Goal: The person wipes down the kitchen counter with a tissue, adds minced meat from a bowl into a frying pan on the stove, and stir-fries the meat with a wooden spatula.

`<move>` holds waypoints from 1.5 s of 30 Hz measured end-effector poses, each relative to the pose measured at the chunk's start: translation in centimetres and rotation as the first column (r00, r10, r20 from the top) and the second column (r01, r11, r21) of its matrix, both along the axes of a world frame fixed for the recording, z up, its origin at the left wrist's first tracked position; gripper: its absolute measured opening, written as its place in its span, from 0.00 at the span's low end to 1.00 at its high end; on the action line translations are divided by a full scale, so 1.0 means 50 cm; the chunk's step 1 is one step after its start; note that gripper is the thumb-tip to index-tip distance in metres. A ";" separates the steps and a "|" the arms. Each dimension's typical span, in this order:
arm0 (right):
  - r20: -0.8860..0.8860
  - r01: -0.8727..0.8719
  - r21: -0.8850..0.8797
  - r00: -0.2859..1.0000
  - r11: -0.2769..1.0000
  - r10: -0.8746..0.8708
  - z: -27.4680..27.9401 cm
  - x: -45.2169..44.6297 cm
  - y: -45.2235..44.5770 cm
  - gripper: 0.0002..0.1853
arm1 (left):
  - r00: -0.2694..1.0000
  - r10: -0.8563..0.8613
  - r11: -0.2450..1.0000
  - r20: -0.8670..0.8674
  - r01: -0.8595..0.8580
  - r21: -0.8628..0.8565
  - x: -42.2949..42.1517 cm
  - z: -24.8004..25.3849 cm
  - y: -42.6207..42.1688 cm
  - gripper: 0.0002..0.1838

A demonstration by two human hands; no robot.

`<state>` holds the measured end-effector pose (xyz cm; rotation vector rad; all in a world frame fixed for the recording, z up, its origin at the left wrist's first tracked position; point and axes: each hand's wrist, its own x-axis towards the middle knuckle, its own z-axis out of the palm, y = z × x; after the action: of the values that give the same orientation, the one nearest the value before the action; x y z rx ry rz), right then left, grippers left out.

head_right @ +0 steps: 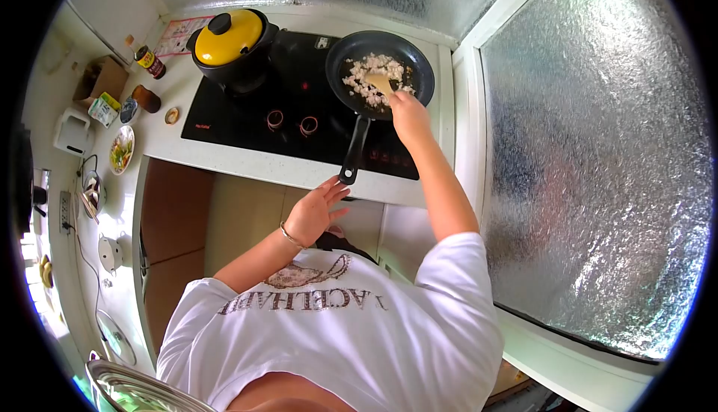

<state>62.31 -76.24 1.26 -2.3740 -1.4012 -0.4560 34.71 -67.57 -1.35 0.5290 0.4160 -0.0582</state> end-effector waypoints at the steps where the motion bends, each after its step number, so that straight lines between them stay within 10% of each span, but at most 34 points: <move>1: 0.003 -0.001 0.001 1.000 1.000 0.001 0.017 -0.021 -0.018 0.10 | 1.000 -0.002 1.000 0.019 0.003 -0.010 -0.001 -0.004 0.001 0.26; 19: 0.007 0.231 -0.051 0.973 0.972 -0.231 0.006 0.109 0.020 0.09 | 0.999 0.025 0.999 -0.021 -0.024 0.037 0.003 0.018 -0.010 0.27; 45: -0.177 0.059 -0.057 0.982 0.997 -0.068 0.106 0.029 -0.054 0.08 | 1.000 0.017 1.000 0.007 -0.016 -0.005 -0.001 0.011 -0.003 0.26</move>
<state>63.75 -78.94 6.54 -2.4378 -1.2747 -0.2186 34.64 -67.71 -0.80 0.5209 0.4135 -0.0415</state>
